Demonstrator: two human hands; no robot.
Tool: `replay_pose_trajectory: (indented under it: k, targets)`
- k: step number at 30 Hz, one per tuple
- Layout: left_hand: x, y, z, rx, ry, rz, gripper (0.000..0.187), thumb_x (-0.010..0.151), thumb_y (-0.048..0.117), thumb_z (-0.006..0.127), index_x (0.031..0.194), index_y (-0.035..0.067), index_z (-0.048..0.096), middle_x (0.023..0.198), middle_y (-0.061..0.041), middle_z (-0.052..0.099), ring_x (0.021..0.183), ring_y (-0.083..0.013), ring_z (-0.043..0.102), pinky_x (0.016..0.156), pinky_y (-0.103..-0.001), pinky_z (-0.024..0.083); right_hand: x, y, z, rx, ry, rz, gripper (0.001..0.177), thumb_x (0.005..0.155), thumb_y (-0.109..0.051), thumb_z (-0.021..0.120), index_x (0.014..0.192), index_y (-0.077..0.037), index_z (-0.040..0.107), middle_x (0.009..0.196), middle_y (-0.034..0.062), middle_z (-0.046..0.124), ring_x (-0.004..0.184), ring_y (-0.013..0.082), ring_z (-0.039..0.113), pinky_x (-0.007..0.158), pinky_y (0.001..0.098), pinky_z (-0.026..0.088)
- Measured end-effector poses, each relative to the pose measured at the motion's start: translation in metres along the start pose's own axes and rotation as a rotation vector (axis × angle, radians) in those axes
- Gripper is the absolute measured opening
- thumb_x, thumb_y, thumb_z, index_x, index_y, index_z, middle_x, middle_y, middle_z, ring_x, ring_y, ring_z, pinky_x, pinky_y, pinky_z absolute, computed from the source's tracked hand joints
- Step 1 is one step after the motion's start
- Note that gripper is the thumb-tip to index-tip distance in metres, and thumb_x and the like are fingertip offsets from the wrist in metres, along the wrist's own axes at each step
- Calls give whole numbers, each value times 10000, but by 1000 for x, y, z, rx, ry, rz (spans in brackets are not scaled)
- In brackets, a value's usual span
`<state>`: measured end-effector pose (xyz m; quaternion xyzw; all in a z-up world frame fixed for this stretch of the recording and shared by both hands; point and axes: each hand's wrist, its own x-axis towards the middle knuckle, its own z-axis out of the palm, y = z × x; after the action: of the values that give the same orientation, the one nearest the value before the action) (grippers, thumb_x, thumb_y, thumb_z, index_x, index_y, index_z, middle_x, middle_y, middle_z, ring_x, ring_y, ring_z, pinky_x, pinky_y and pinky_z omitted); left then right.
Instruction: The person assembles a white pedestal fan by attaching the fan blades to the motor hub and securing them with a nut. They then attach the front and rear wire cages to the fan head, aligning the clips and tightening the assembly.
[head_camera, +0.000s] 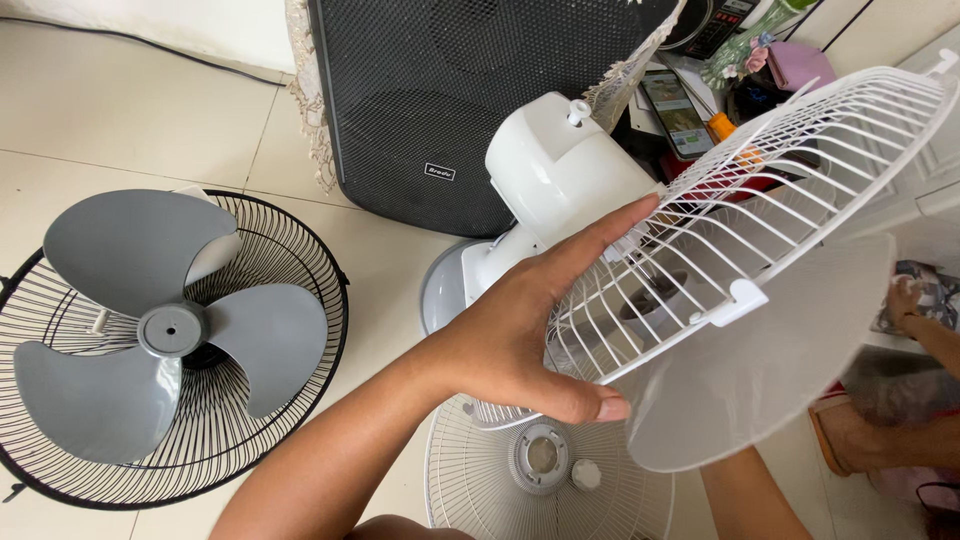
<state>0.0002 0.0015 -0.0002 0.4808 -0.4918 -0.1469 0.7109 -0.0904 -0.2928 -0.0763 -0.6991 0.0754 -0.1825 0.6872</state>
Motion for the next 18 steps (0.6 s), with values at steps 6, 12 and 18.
replay_pose_trajectory:
  k: [6, 12, 18]
  targets:
    - [1, -3, -1, 41, 9, 52, 1159, 724, 369, 807, 1686, 83, 227, 1660, -208, 443, 1503, -332, 443, 1327, -400, 328, -1, -7, -3, 6, -4, 5, 622, 915, -228, 729, 1418, 3, 444, 1268, 137, 586, 1134, 216, 624, 939, 337, 566]
    - [0, -5, -1, 16, 0, 39, 1170, 732, 368, 812, 1697, 84, 215, 1662, -207, 453, 1506, -332, 446, 1338, -406, 327, 3, -10, -5, 12, -9, 5, 651, 938, -274, 705, 1459, -10, 417, 1318, 146, 566, 1174, 231, 613, 953, 349, 569]
    - [0, -6, 0, -3, 3, 33, 1177, 717, 366, 801, 1697, 80, 216, 1631, -215, 483, 1483, -333, 469, 1323, -401, 342, 7, -14, -2, 27, -27, 18, 681, 961, -320, 681, 1501, -23, 390, 1368, 154, 545, 1214, 246, 602, 967, 360, 572]
